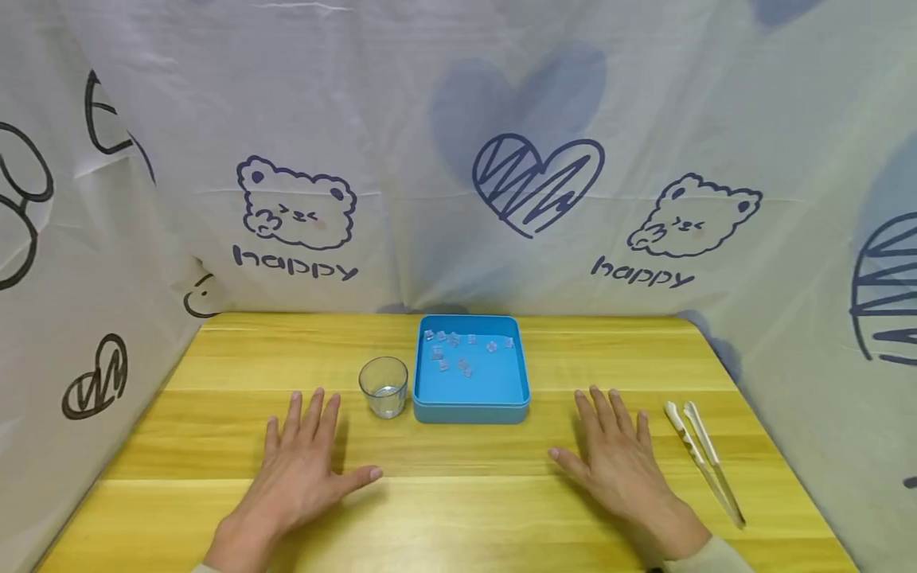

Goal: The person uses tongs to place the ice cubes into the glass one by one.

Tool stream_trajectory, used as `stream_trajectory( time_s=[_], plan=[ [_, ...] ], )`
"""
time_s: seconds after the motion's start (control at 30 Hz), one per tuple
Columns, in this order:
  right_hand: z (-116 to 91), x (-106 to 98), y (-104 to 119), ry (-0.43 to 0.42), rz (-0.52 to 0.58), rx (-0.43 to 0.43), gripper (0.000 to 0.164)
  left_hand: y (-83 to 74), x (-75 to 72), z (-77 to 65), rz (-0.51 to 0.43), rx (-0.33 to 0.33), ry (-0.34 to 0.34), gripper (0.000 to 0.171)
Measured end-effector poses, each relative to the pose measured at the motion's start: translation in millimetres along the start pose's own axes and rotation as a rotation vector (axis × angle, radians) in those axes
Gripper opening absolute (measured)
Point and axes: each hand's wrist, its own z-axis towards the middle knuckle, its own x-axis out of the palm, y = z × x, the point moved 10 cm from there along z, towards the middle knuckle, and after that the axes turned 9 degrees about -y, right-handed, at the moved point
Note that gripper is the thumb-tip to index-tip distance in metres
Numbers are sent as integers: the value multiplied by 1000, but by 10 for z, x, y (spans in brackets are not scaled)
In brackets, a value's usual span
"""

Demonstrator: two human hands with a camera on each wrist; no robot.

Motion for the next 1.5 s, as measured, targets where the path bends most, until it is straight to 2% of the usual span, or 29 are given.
stream_trajectory(
  time_s=[0.17, 0.33, 0.43, 0.53, 0.7, 0.9, 1.0, 1.2, 1.5],
  plan=[
    [23, -20, 20, -19, 18, -8, 90, 22, 17, 49, -39, -8, -32, 118],
    [26, -112, 30, -85, 48, -21, 83, 39, 31, 134, -145, -38, -60, 111],
    [25, -151, 8, -113, 70, -7, 74, 85, 48, 182, -214, -83, -65, 106],
    [16, -184, -41, -128, 78, 19, 56, 144, 72, 232, -267, -138, -64, 102],
    [-41, -197, -181, -102, 84, 82, 30, 212, 135, 316, -336, -206, -42, 101],
    [-130, -162, -306, -65, 107, 133, 24, 282, 182, 368, -413, -255, -54, 103],
    [-156, -160, -328, -70, 112, 141, 20, 295, 203, 394, -456, -264, -72, 103],
    [-216, -189, -409, -75, 111, 160, 16, 201, 265, 535, -518, -255, -75, 105],
    [-246, -219, -474, -82, 94, 166, 16, 38, 163, 745, -419, -177, -84, 106]
  ],
)
